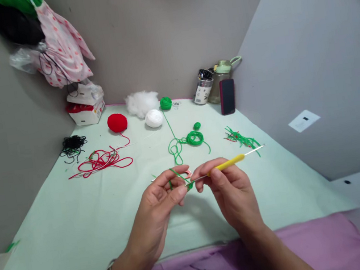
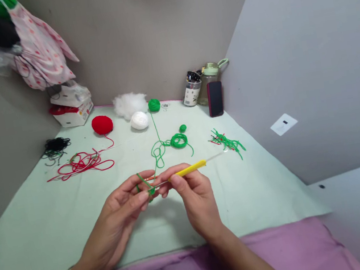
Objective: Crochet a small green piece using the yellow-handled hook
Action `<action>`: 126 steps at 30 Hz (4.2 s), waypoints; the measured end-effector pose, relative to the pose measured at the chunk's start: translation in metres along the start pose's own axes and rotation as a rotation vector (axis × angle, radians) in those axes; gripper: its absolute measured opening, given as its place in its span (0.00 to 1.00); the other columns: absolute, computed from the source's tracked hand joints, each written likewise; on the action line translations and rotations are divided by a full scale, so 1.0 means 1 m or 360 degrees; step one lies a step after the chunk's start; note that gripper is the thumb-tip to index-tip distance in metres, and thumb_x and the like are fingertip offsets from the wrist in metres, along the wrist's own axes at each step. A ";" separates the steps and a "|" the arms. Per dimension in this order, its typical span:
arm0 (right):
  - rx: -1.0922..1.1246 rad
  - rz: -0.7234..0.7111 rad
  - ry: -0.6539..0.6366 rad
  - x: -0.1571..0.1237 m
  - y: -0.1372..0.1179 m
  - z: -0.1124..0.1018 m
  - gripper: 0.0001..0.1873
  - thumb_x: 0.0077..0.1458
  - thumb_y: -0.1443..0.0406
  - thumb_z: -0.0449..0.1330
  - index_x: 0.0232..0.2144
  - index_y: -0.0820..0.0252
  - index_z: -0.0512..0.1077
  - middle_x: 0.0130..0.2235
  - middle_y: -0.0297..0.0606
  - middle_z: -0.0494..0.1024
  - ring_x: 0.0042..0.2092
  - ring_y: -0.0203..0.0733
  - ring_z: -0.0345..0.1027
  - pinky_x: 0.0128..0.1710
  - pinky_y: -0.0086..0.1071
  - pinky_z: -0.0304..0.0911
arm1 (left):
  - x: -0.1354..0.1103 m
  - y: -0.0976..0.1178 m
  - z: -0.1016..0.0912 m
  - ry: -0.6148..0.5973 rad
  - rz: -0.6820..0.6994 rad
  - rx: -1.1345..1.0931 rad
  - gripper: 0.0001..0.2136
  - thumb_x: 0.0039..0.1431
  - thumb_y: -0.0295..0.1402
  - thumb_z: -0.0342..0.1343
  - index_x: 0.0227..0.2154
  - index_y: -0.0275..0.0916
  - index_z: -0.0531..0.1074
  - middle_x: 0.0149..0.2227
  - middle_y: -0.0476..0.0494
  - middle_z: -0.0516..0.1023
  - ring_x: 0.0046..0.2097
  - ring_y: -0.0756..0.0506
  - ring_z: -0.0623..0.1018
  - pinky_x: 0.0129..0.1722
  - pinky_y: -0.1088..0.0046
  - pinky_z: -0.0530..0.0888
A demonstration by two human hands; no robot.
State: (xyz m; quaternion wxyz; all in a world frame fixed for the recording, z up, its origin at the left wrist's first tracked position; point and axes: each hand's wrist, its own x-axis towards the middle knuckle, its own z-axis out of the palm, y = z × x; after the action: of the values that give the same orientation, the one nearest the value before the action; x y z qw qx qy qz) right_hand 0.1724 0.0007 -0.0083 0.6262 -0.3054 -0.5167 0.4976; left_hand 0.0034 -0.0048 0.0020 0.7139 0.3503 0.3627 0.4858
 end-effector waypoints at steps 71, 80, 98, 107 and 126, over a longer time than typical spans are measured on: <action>-0.0067 0.0013 0.0157 0.000 0.004 -0.001 0.08 0.63 0.58 0.68 0.35 0.56 0.83 0.35 0.38 0.84 0.30 0.38 0.75 0.32 0.33 0.75 | 0.000 -0.003 0.002 0.0011 0.0014 -0.0044 0.15 0.58 0.36 0.71 0.48 0.45 0.84 0.40 0.46 0.81 0.45 0.45 0.76 0.51 0.68 0.69; 0.0042 0.0003 0.0179 -0.001 0.004 0.006 0.06 0.62 0.60 0.69 0.35 0.55 0.84 0.36 0.38 0.86 0.29 0.36 0.75 0.31 0.31 0.75 | 0.001 -0.005 0.002 0.0093 0.0030 -0.0253 0.10 0.58 0.35 0.72 0.43 0.44 0.86 0.34 0.51 0.77 0.37 0.51 0.77 0.45 0.73 0.71; 0.0207 0.0098 0.0182 -0.004 0.007 0.013 0.06 0.64 0.60 0.67 0.37 0.55 0.81 0.36 0.37 0.86 0.27 0.36 0.78 0.27 0.30 0.77 | -0.002 -0.016 0.004 0.0006 0.0251 -0.0109 0.06 0.62 0.31 0.68 0.41 0.45 0.84 0.39 0.48 0.83 0.43 0.47 0.79 0.50 0.70 0.73; -0.0058 -0.0196 0.0191 -0.012 0.008 0.015 0.07 0.68 0.65 0.64 0.41 0.53 0.84 0.40 0.37 0.86 0.33 0.36 0.80 0.35 0.30 0.78 | -0.004 -0.016 0.002 0.0006 0.0325 -0.0002 0.10 0.64 0.33 0.67 0.48 0.46 0.82 0.38 0.48 0.82 0.43 0.46 0.78 0.51 0.70 0.72; -0.0180 -0.0268 0.0195 -0.015 0.007 0.018 0.10 0.69 0.67 0.62 0.42 0.53 0.84 0.40 0.37 0.84 0.30 0.34 0.78 0.31 0.30 0.76 | -0.001 -0.015 0.002 0.0134 0.0215 -0.0084 0.06 0.64 0.38 0.67 0.41 0.45 0.86 0.34 0.49 0.85 0.38 0.48 0.81 0.48 0.72 0.73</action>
State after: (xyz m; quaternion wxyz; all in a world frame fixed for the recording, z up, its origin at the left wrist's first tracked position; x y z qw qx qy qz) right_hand 0.1532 -0.0133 -0.0149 0.6779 -0.3256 -0.5286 0.3936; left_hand 0.0119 -0.0106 -0.0096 0.6726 0.3345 0.3549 0.5566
